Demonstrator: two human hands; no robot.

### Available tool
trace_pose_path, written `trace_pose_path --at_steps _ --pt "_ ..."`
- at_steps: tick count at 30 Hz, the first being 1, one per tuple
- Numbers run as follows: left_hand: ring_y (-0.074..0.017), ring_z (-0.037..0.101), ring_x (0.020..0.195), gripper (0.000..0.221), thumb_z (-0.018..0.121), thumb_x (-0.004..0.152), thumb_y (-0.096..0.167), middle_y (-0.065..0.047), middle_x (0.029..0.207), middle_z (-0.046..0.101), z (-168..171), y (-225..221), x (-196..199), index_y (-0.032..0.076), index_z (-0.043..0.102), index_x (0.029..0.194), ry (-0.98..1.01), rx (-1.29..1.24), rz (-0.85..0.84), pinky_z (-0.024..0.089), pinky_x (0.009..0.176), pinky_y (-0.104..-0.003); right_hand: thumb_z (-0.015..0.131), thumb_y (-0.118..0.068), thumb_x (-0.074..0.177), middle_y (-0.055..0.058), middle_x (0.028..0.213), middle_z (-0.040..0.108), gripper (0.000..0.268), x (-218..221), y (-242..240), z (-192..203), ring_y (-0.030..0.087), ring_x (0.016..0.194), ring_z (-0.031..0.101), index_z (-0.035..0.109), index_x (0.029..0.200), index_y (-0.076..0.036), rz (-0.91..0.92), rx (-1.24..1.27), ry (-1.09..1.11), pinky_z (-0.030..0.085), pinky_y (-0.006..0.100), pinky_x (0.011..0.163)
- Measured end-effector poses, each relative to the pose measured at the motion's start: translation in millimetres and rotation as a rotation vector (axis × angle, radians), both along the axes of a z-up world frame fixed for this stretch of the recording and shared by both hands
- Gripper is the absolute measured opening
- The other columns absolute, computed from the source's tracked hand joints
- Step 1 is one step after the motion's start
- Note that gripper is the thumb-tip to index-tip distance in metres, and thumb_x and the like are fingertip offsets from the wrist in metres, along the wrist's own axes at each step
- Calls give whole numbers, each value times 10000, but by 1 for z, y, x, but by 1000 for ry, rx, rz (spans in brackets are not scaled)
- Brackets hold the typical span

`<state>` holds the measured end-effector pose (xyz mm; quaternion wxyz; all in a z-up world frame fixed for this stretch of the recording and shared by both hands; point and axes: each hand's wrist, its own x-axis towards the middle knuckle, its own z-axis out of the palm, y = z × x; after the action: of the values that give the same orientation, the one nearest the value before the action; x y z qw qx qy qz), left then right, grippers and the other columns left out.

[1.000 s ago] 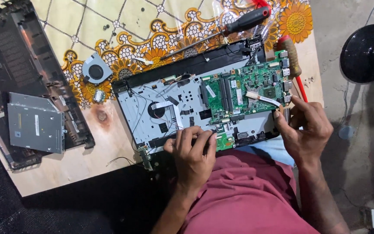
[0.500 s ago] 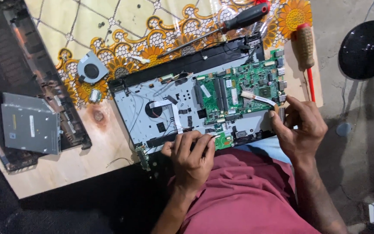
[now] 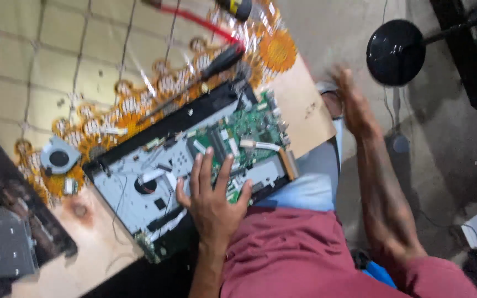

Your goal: Reconnecting ribbon cables and installing a motherboard into a laptop chassis during repair.

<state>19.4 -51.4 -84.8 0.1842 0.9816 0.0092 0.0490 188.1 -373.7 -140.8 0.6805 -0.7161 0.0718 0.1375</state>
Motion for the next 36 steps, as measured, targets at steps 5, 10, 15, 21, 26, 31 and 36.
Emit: trace_pose_path --at_steps 5,10,15,21,26,31,36 --pt "-243 396 1356 597 644 780 607 -67 1466 446 -9 -1 1 275 582 1273 -19 68 21 156 1076 -656 418 -548 901 250 1172 600 652 16 28 -12 301 1032 591 570 1225 -3 -187 351 443 467 394 916" --pt "-233 399 1360 588 665 767 572 -60 1487 430 -11 -1 3 271 594 1267 -15 29 25 144 1084 -655 387 -571 909 160 1261 618 723 29 31 -32 214 1065 578 579 1236 44 -165 227 484 421 296 946" --pt "-261 449 1330 539 743 775 444 -101 1408 500 24 -6 5 195 628 1239 -85 45 -7 143 1069 -525 379 -641 869 164 1219 626 823 13 30 -31 211 1019 588 559 1268 55 -10 406 444 439 308 914" --pt "-298 423 1359 555 807 734 335 -123 1420 495 31 -12 8 171 641 1238 -32 -24 14 170 1072 -576 428 -698 775 -50 990 684 676 0 43 -7 83 926 612 731 1005 -139 -252 -279 423 481 254 862" --pt "-282 392 1384 532 747 804 366 -102 1458 453 27 -9 5 214 609 1296 11 -18 4 127 1094 -591 558 -653 684 31 1060 738 704 -6 30 -39 123 955 683 735 1088 -105 -336 -42 355 539 248 843" --pt "-274 438 1351 458 675 879 324 -100 1443 482 45 -3 6 188 626 1314 -16 -29 -17 111 1086 -542 574 -448 883 9 1045 689 466 -13 26 -23 95 927 615 665 1177 -98 -120 160 151 501 248 833" --pt "-299 440 1387 384 593 941 283 -80 1465 463 54 21 5 157 623 1302 28 -234 -167 170 1105 -593 462 -154 1128 169 1187 552 350 -27 41 34 204 971 547 439 1422 35 342 -57 -301 467 319 870"
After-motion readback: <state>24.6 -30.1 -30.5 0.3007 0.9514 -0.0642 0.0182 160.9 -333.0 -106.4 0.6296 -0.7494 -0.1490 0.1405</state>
